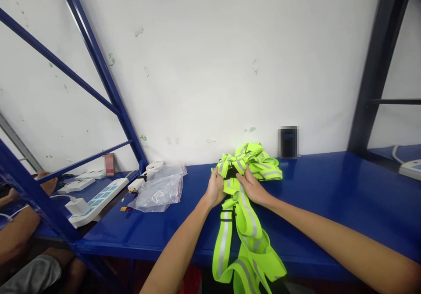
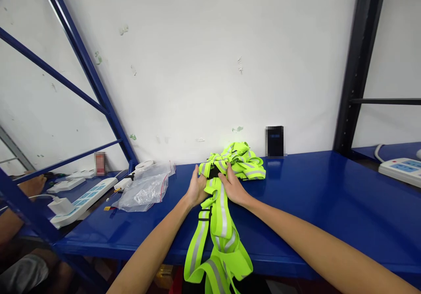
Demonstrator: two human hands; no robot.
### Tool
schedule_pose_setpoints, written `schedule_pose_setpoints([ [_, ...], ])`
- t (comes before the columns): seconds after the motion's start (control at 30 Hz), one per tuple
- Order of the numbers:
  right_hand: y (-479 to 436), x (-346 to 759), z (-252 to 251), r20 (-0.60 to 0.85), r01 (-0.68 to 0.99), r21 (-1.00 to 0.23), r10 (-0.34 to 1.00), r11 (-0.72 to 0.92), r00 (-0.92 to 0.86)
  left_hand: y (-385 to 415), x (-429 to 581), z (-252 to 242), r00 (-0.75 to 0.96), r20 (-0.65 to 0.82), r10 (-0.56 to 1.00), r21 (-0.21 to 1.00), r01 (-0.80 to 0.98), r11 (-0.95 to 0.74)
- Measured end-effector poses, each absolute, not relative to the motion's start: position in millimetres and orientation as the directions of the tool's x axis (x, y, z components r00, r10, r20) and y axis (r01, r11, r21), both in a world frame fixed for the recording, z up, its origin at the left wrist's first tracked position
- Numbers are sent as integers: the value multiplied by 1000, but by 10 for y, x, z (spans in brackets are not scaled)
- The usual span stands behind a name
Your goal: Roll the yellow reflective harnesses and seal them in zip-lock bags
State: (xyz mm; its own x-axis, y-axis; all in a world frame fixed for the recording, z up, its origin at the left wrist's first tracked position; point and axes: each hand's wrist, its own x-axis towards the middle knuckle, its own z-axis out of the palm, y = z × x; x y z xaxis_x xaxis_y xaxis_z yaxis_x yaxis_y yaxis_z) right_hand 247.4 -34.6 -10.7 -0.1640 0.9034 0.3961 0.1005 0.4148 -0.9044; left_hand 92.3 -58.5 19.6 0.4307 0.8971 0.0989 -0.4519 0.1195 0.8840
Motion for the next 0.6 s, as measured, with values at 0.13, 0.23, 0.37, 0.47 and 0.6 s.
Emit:
schedule_pose_setpoints([
  [0.13,-422,2507,-1,511,46,-840,818,540,-265,-571,911,212,386,18,922,908,-393,147],
  [0.23,-427,2530,32,540,3,-818,771,575,-337,-523,876,180,364,-8,932,922,-358,148],
  [0.37,-409,2526,55,570,56,-796,778,603,-265,-462,836,131,314,-53,948,951,-274,144],
  [0.47,-396,2507,76,557,49,-815,804,577,-207,-440,829,119,271,-102,957,947,-268,176],
  [0.6,-342,2517,89,464,-94,-886,857,455,-225,-430,800,126,168,-3,986,917,-393,70],
])
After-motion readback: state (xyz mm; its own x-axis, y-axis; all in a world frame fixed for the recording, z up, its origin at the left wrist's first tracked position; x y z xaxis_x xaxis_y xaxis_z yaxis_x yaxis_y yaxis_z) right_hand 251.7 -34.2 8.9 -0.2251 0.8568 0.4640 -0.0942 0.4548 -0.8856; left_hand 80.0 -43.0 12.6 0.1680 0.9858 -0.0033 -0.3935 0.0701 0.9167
